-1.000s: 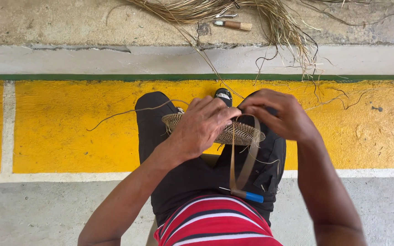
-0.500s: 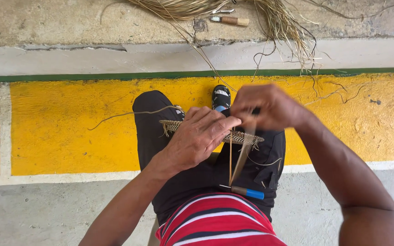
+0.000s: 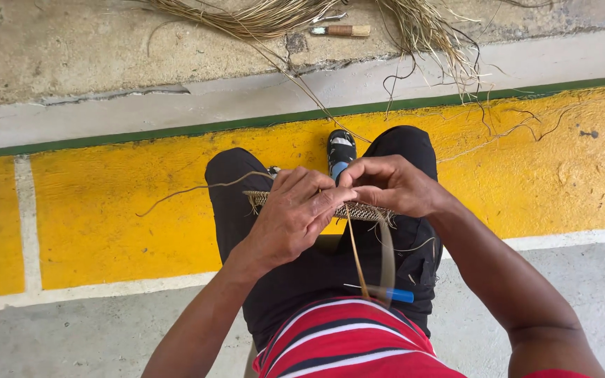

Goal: The recorder is weaving a small basket or mat using natural fibers.

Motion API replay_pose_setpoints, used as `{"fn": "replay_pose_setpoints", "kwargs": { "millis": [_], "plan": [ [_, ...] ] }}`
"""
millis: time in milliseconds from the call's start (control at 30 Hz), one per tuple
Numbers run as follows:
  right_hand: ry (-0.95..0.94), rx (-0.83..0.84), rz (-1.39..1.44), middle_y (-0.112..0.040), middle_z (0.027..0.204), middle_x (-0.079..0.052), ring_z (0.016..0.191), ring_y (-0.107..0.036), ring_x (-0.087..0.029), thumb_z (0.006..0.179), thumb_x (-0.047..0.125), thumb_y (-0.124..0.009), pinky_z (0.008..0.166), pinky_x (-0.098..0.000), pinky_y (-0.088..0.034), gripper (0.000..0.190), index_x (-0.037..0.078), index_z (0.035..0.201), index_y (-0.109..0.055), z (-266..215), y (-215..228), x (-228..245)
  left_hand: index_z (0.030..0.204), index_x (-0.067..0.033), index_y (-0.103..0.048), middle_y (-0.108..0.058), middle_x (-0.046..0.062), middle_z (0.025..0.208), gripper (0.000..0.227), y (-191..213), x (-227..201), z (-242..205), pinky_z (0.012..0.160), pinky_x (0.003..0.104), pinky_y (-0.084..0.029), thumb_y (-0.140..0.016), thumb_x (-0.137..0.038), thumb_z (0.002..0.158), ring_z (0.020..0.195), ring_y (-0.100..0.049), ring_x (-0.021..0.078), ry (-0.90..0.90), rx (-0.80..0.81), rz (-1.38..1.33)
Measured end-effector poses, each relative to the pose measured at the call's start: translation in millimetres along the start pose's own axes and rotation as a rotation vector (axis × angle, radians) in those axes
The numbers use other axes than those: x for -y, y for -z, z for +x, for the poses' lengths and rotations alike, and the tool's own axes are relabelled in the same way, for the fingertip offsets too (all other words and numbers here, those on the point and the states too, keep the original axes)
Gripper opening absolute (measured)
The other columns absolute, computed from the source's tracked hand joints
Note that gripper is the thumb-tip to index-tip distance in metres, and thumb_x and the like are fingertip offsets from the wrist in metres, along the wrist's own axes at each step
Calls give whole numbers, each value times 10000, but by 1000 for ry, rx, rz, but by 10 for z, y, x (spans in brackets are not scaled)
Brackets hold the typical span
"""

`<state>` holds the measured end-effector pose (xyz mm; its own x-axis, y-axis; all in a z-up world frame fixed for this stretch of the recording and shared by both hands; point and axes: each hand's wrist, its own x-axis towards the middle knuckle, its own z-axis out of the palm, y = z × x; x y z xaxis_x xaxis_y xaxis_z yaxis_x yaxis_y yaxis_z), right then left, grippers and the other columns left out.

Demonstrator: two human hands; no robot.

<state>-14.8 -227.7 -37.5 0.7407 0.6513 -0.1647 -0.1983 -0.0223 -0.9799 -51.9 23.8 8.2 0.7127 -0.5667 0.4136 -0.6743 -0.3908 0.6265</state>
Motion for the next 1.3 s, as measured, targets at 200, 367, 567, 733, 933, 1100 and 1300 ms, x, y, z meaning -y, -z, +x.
{"fn": "replay_pose_setpoints", "kwargs": {
  "millis": [200, 367, 567, 733, 933, 1100, 1300],
  "plan": [
    [147, -29, -134, -659, 995, -6, 944, -628, -87, 993, 79, -690, 850, -261, -548, 111, 28, 1090, -675, 189, 82, -52, 1317, -146, -667, -602, 8, 1072, 424, 25, 29, -32, 927, 406, -424, -727, -65, 905, 1009, -572, 218, -5, 0, 15],
    [246, -430, -59, -668, 960, -48, 875, -662, -117, 1037, 97, -660, 858, -293, -598, 96, 40, 970, -621, 490, 490, 118, 1265, -124, -684, -604, 16, 1051, 330, 14, 22, 82, 917, 403, -416, -721, -100, 937, 1011, -571, 224, 23, 15, 5],
    [390, -383, -517, -672, 947, -102, 881, -675, -156, 918, 124, -756, 771, -339, -580, 284, -32, 1122, -634, -51, -108, 448, 1181, -120, -730, -589, 34, 995, 226, 1, 210, 243, 885, 397, -405, -698, -110, 957, 994, -572, 227, 84, 14, -9],
    [455, -671, -787, -611, 729, -81, 632, -622, -165, 1044, 48, -653, 571, -328, -473, 208, 5, 840, -638, 39, -235, 292, 1139, -133, -737, -608, 18, 995, 282, -88, 199, 258, 873, 411, -408, -728, -61, 867, 968, -564, 234, 55, 6, -33],
    [401, -689, -801, -441, 638, -79, 543, -444, -182, 1034, 46, -658, 542, -372, -365, 337, -3, 735, -510, -20, -376, 273, 1117, -132, -733, -610, 21, 1021, 341, -32, 95, 204, 849, 416, -405, -753, -65, 783, 965, -548, 255, 61, 9, 2],
    [333, -443, -709, -613, 755, -59, 664, -605, -147, 969, 119, -693, 591, -312, -466, 104, 31, 917, -671, -183, -267, 519, 1165, -139, -731, -598, 15, 1031, 309, -34, 82, 165, 851, 411, -402, -737, -61, 866, 969, -553, 240, 94, 32, -1],
    [86, -401, -393, -694, 878, -35, 815, -656, -110, 1056, 188, -597, 726, -266, -557, 195, 24, 1092, -696, 46, -203, 216, 1188, -138, -716, -576, 31, 1051, 306, 64, -8, 192, 881, 422, -399, -725, -81, 887, 1014, -556, 242, 118, 55, 4]
  ]
}}
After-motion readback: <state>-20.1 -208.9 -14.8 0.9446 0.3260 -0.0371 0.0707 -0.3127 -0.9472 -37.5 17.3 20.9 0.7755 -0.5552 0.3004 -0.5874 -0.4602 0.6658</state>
